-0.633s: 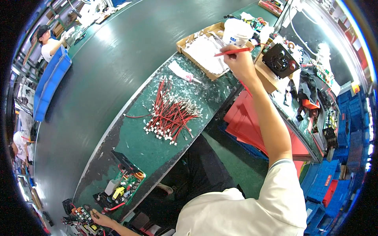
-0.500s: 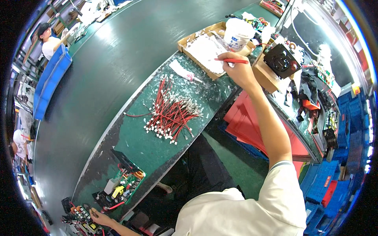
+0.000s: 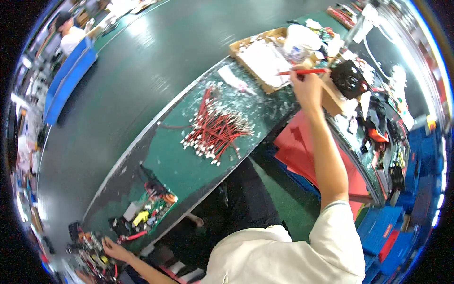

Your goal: Assembling electronic components onto a circuit board, applying adhesive, and connecting wires on a factory assembly line.

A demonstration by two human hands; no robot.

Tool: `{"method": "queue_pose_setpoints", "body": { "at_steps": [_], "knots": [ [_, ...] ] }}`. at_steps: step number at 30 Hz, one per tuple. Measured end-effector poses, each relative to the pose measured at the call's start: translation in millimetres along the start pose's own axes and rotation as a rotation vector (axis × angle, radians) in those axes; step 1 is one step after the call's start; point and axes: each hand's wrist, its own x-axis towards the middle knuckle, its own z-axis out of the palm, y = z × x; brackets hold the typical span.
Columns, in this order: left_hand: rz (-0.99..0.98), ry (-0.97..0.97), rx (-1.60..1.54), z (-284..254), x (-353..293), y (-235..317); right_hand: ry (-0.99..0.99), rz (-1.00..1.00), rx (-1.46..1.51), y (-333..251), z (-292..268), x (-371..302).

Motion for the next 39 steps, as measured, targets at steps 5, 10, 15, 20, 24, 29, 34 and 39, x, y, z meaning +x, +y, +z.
{"method": "queue_pose_setpoints", "body": {
  "at_steps": [5, 10, 15, 20, 24, 29, 34, 39],
  "knots": [
    [0.055, 0.113, -0.132, 10, -14, 35, -0.062, -0.472, -0.846, -39, -60, -14],
    [0.04, 0.329, -0.486, -5, -33, 86, -0.366, 0.025, 0.999, -64, -71, -45],
    [0.524, 0.136, -0.226, -36, -119, 168, -0.843, -0.435, 1.029, -163, -59, -151],
    [0.528, -0.261, -0.407, -1, -193, 182, -0.989, -0.512, 0.839, -232, -45, -214],
    [0.652, -0.22, -0.329, 18, -203, 174, -0.852, -0.758, 0.683, -244, -36, -231],
    [0.557, -0.11, -0.386, 28, -210, 171, -0.784, -0.919, 0.566, -245, -34, -241],
    [0.564, -0.118, -0.344, 32, -212, 169, -0.782, -0.94, 0.531, -242, -29, -246],
    [0.566, -0.111, -0.342, 35, -213, 168, -0.769, -0.952, 0.524, -238, -24, -251]
  ]
}}
